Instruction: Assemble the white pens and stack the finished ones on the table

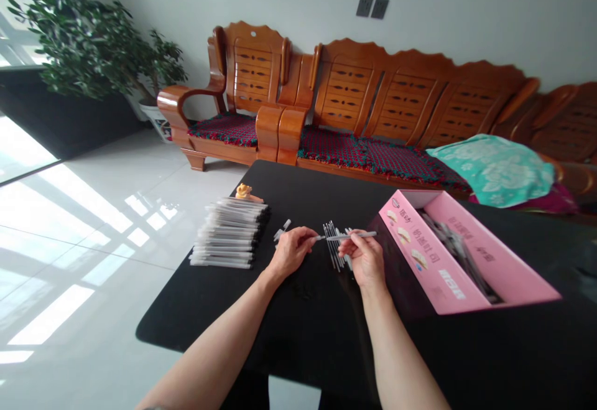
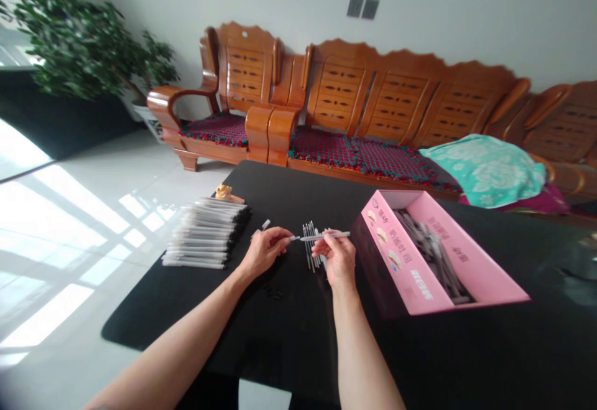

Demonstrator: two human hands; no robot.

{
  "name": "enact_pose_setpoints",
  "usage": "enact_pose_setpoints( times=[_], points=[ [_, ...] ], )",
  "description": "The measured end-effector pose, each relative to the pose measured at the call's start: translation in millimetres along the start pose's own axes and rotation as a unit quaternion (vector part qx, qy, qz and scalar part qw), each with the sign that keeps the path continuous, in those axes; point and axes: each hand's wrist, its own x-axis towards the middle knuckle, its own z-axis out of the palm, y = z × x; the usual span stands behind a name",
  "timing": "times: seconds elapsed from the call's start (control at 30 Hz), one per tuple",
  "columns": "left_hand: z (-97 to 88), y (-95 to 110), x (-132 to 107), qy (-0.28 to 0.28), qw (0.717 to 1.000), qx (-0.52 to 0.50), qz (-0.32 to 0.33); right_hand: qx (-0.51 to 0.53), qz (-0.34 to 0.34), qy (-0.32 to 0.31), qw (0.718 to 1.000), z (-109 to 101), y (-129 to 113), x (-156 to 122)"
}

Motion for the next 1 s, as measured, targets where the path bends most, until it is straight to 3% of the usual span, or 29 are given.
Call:
enact_pose_setpoints(
  times=[0.2, 0.67, 1.0],
  points=[
    [-0.9, 2.0, -0.9, -0.006, 1.000, -0.001, 0.005, -0.008, -0.005, 0.011, 1.000, 0.1, 0.8, 0.8],
    [3.2, 4.3, -4.2, -0.033, 0.999, 0.001, 0.016, -0.046, 0.021, -0.034, 0.998, 2.4, 4.0, -3.0],
    [4.6, 8.0, -5.7, -0.030, 0.993, 0.092, 0.064, -0.043, 0.055, -0.047, 0.996, 2.8, 5.0, -3.5]
  ],
)
